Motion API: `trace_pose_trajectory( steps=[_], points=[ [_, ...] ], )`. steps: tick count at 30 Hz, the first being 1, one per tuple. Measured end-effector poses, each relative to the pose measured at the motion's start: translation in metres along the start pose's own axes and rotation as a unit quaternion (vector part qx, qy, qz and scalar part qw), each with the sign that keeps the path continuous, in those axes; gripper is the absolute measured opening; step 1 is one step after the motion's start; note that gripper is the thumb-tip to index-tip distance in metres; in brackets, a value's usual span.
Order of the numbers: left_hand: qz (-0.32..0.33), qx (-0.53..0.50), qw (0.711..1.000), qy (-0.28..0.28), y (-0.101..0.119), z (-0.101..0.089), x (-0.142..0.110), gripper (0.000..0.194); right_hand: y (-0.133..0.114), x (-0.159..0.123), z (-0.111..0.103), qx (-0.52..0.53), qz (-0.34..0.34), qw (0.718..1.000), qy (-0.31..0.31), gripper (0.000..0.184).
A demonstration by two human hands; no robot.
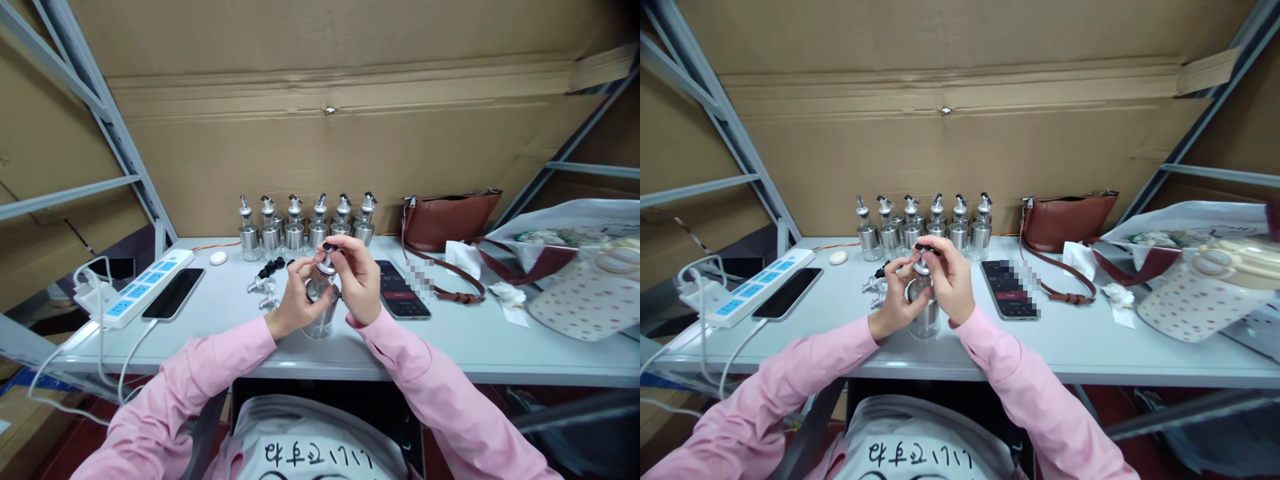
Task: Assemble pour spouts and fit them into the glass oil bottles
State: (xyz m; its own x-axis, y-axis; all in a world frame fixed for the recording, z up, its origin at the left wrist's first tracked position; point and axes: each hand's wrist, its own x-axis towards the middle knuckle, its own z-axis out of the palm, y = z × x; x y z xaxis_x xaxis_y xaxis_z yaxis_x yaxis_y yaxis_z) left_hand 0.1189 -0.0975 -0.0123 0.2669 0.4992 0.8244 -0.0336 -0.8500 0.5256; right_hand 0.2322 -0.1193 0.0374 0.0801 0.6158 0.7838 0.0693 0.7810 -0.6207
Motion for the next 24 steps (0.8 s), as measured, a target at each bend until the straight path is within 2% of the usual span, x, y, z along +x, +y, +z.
trace_pose_trajectory(
  steps=[11,21,24],
  points=[
    [0.049,0.005,0.999,0.022,-0.006,0.002,-0.001,0.04,0.0,-0.004,-0.003,-0.058,-0.028,0.998,-0.005,0.02],
    [0.016,0.0,1.0,0.014,-0.007,0.001,-0.004,0.039,0.002,-0.009,0.0,-0.017,-0.009,1.0,0.016,0.02],
    [-0.018,-0.003,1.0,0.002,-0.004,0.0,-0.003,0.037,0.003,0.002,-0.006,0.017,0.007,1.0,-0.003,0.021]
  ],
)
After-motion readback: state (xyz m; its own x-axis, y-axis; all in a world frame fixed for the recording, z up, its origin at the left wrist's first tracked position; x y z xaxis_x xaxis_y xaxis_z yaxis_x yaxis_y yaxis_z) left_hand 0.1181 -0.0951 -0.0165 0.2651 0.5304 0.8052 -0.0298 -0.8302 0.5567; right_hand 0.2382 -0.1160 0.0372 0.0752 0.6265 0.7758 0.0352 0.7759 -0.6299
